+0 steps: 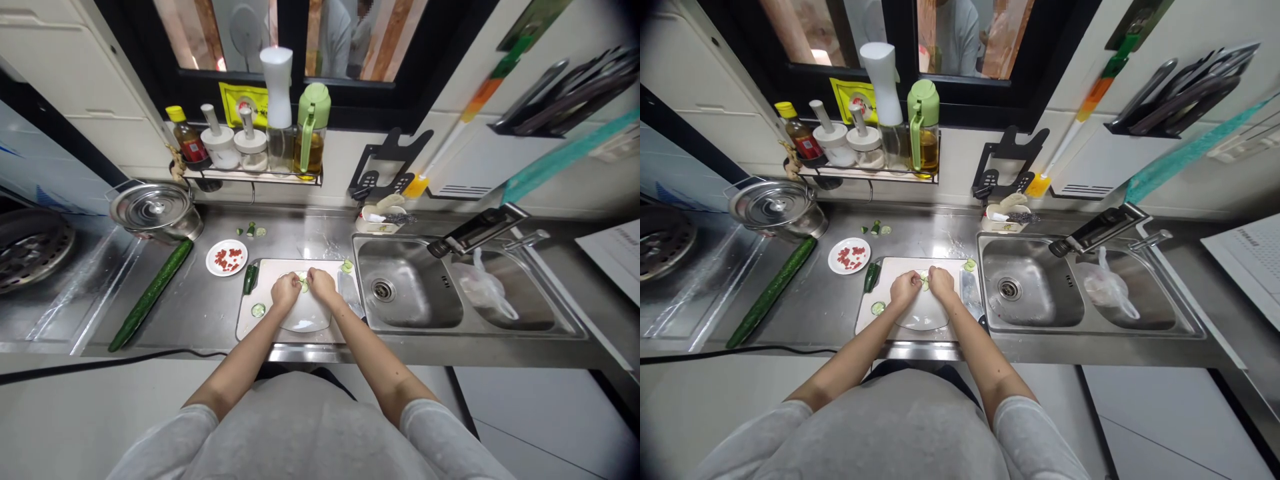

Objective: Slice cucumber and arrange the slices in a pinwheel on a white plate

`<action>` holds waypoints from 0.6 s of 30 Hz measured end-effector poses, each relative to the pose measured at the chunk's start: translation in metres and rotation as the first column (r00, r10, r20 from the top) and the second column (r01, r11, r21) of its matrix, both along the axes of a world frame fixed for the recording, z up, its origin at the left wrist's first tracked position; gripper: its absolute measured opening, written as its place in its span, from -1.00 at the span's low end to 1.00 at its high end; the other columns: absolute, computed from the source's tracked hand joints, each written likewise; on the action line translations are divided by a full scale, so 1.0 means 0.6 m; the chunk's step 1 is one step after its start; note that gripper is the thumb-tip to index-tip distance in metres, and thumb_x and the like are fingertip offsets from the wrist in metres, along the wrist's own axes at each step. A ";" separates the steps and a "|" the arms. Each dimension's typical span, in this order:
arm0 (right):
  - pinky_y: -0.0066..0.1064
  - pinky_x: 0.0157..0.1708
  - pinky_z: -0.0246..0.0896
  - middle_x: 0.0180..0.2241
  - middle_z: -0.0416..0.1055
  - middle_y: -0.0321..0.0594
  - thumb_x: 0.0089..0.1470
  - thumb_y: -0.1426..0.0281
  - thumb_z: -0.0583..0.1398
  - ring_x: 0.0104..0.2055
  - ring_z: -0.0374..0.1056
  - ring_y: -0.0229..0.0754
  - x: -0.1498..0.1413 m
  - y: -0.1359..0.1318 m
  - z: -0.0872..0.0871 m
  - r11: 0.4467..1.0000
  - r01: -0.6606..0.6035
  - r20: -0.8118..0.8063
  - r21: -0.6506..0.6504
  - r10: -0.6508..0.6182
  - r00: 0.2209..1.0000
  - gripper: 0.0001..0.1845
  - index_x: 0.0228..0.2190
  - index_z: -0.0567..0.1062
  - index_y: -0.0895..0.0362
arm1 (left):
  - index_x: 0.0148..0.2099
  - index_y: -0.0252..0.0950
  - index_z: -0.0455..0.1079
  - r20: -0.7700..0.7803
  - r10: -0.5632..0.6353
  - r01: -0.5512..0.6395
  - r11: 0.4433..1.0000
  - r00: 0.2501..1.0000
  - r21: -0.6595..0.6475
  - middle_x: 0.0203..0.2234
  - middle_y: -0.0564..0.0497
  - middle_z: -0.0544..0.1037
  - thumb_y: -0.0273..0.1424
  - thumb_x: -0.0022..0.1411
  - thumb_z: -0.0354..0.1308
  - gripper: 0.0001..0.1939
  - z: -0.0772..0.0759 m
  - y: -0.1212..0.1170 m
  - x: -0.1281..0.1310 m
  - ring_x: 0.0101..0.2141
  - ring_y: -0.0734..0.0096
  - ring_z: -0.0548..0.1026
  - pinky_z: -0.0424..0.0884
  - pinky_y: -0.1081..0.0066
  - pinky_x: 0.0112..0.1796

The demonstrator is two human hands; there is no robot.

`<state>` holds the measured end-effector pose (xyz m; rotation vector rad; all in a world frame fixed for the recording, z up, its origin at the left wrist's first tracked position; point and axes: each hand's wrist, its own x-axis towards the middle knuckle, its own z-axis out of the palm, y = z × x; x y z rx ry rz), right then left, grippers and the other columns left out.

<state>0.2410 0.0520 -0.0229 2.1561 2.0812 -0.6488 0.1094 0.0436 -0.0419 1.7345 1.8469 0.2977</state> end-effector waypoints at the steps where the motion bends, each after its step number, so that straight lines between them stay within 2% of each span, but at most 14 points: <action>1: -0.43 -0.27 0.09 -0.14 0.46 -0.10 0.23 0.37 0.00 -0.12 0.35 -0.15 -0.001 0.000 0.000 1.000 -0.009 0.007 0.001 0.009 1.000 -0.74 -0.15 0.43 0.10 | -0.23 -0.12 0.45 -0.013 -0.014 0.014 1.000 1.000 0.007 -0.31 0.07 0.54 -0.41 0.14 0.07 -0.83 -0.001 0.000 0.000 -0.25 0.38 0.46 0.27 0.45 -0.28; 8: -0.39 -0.21 0.13 -0.11 0.41 -0.06 0.21 0.38 0.02 -0.04 0.27 -0.09 -0.007 -0.003 0.000 0.999 -0.037 0.085 0.035 0.034 0.996 -0.74 -0.10 0.39 0.13 | -0.19 -0.12 0.43 -0.073 -0.045 0.048 0.998 0.996 0.032 -0.15 0.04 0.43 -0.31 0.20 0.05 -0.84 -0.006 -0.005 0.001 -0.28 0.39 0.44 0.28 0.41 -0.27; 13: -0.39 -0.19 0.12 -0.08 0.36 -0.06 0.23 0.36 0.00 -0.02 0.23 -0.10 -0.001 -0.012 0.002 0.997 0.032 0.065 0.076 -0.037 0.997 -0.74 -0.09 0.38 0.12 | -0.14 -0.11 0.39 -0.052 -0.028 0.032 0.997 0.998 0.072 -0.19 0.06 0.42 -0.28 0.22 0.05 -0.82 0.002 -0.009 -0.001 -0.26 0.41 0.42 0.26 0.43 -0.29; 18: -0.41 -0.23 0.10 -0.11 0.38 -0.11 0.25 0.32 -0.03 -0.07 0.26 -0.13 0.011 -0.034 0.003 0.989 0.103 0.019 0.109 -0.106 0.994 -0.73 -0.12 0.39 0.11 | -0.22 -0.14 0.41 -0.026 -0.052 0.054 0.996 0.998 0.075 -0.22 0.07 0.43 -0.21 0.24 0.05 -0.82 0.006 -0.002 0.002 -0.27 0.43 0.42 0.23 0.45 -0.30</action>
